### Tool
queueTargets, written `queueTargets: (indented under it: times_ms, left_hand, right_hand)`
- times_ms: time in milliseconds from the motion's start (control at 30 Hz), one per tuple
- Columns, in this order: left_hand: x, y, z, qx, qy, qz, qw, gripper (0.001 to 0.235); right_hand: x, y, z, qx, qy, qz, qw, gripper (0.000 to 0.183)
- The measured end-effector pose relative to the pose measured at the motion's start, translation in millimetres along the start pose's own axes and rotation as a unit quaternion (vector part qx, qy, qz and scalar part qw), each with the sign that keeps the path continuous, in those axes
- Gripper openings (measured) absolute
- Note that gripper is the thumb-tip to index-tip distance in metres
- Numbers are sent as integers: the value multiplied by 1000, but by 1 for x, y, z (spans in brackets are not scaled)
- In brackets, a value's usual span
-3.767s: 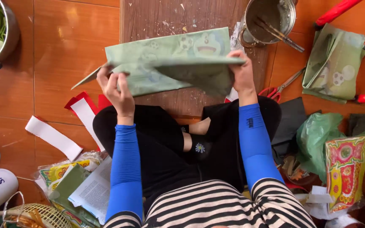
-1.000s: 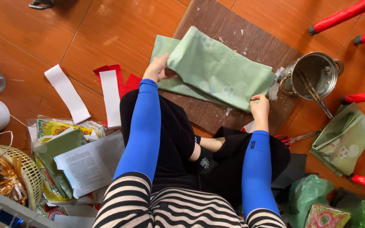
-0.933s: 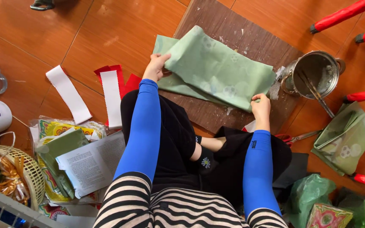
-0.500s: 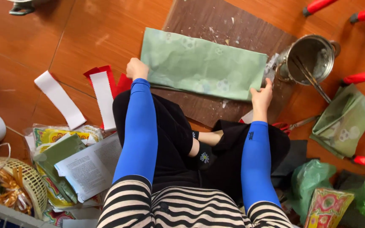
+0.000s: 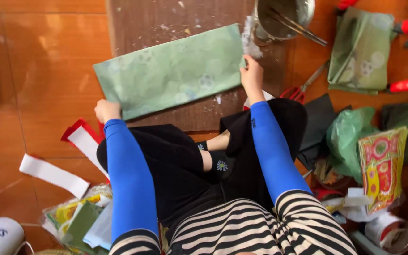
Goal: Folding and cutting green paper sheets to prepare packaging.
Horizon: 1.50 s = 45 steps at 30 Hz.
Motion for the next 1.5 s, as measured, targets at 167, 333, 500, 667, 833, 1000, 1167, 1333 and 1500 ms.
queueTargets:
  times_ms: [167,333,500,667,833,1000,1167,1333,1500]
  left_hand:
    - [-3,11,-15,16,0,-42,999,48]
    - [-4,6,-14,35,26,-72,996,46]
    - [-1,-1,-4,44,17,-136,990,48]
    - [-10,16,-19,24,-35,-122,992,40]
    - [-9,-5,5,44,-73,-91,992,47]
    - [-13,-3,-1,61,-85,-88,991,44]
    - [-12,-7,8,60,-81,-88,991,44]
    - [-11,-11,15,51,-84,-100,990,36]
    - [-18,23,-19,13,-110,-73,991,27]
  right_hand:
    - [-13,-14,5,15,-32,-67,997,46]
    - [5,-4,-1,-27,5,-87,996,46]
    - [12,1,-1,-58,38,-98,993,43]
    - [-17,-10,8,-17,-40,-56,997,37]
    - [-51,-24,21,-12,-50,-36,998,35]
    - [-15,-15,8,20,-38,-21,999,28]
    - [13,-3,-4,42,-76,-112,990,22]
    - [12,-14,-1,38,-51,-119,991,20]
    - [17,-13,-3,29,-5,-109,994,28]
Point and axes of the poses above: each hand's wrist, its own z-axis towards the middle knuckle, its own y-axis out of the back of the hand, x = y × z, the point moved 7 cm from there along z, towards the middle knuckle, and after that the axes turned 3 degrees about x, right-handed, at the moved point
